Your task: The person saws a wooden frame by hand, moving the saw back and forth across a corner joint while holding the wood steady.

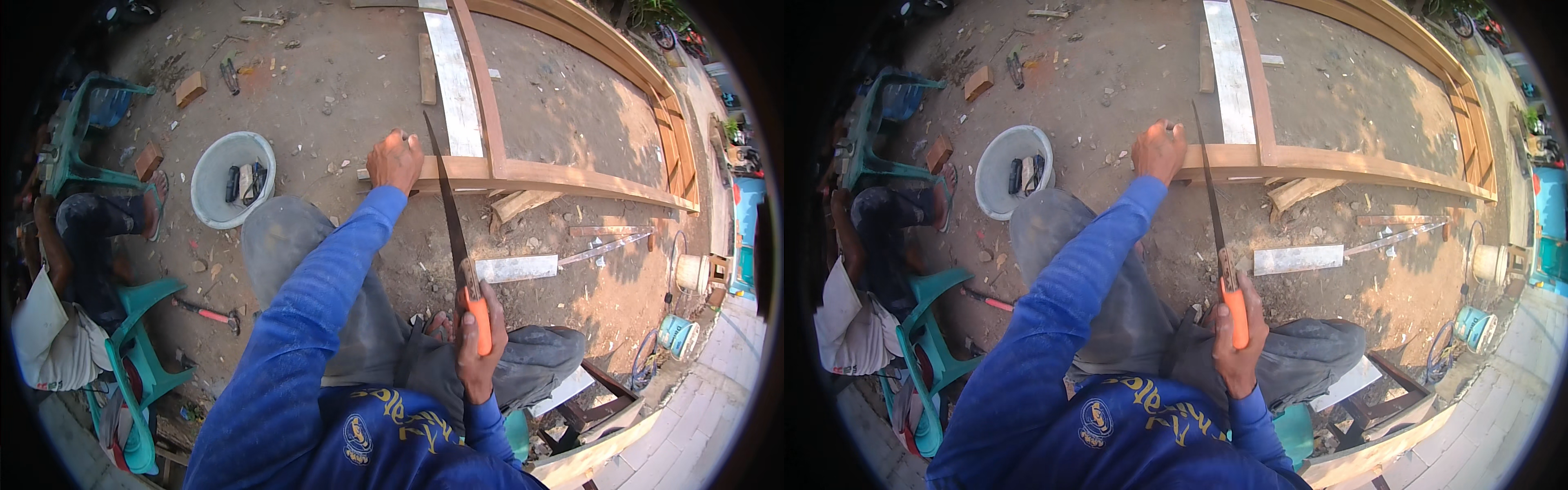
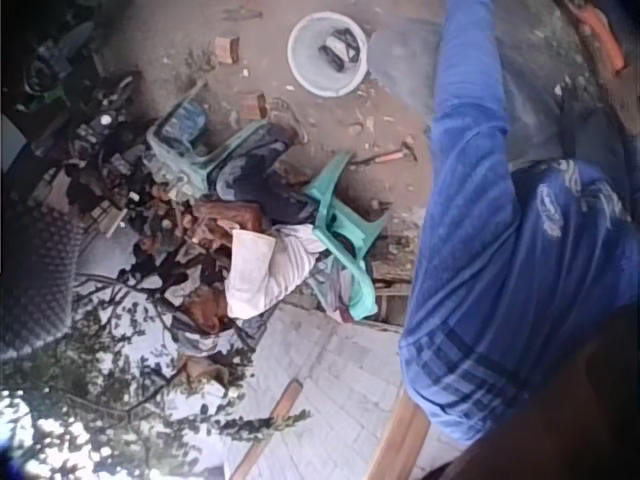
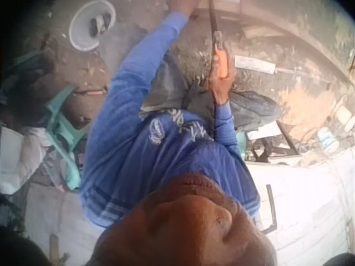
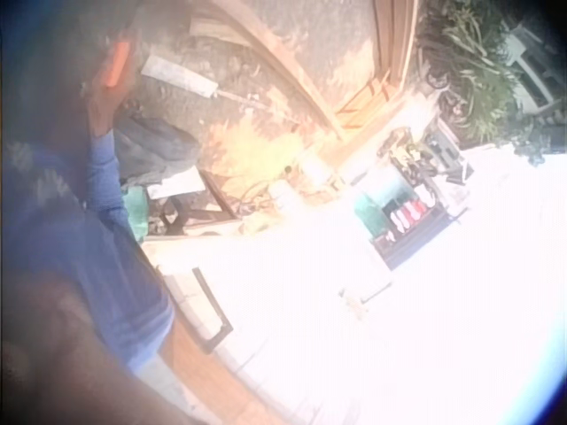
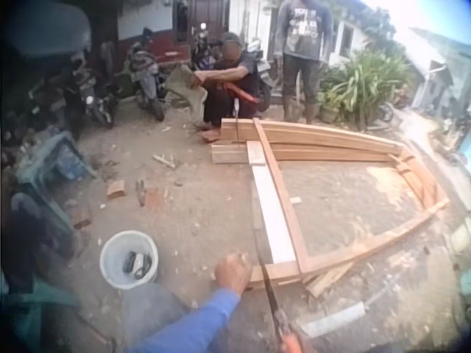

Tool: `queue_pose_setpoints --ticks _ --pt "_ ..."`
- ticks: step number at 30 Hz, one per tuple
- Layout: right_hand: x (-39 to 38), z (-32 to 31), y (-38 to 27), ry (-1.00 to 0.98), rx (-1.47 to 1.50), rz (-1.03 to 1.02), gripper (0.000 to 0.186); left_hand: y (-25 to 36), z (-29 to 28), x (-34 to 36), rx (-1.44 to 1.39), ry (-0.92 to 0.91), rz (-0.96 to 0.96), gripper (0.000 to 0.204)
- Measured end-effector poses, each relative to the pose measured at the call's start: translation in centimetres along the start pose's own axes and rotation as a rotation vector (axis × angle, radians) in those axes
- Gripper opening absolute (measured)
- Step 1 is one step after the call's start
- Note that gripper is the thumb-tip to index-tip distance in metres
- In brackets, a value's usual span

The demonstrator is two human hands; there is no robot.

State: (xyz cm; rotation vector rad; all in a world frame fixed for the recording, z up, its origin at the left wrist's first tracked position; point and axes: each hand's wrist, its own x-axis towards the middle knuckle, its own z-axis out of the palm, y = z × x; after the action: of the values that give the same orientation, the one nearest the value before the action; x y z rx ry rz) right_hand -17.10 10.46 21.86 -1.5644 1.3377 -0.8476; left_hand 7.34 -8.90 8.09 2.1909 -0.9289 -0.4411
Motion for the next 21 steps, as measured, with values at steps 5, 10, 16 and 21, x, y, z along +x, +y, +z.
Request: queue_pose_setpoints --ticks 5,10,16,21 --pt "13.6 6.0 2.8 0.059 0.032 -0.074 0.046 0.9 1.2 -0.3 0.026 -0.031 0.049 0.036" --pt "0.5 0.3 2.0 -0.039 -0.053 0.035 0.051 -1.3 0.0 0.1 -0.013 -0.006 0.008 0.037" --pt "-2.7 -1.4 -0.9 -0.012 0.122 0.114 0.055 0.0 0.0 -0.6 0.011 0.021 0.001 0.038" --pt "13.4 6.0 3.5 0.068 0.046 -0.11 0.046 1.1 1.0 -0.2 -0.038 -0.039 0.026 0.039"
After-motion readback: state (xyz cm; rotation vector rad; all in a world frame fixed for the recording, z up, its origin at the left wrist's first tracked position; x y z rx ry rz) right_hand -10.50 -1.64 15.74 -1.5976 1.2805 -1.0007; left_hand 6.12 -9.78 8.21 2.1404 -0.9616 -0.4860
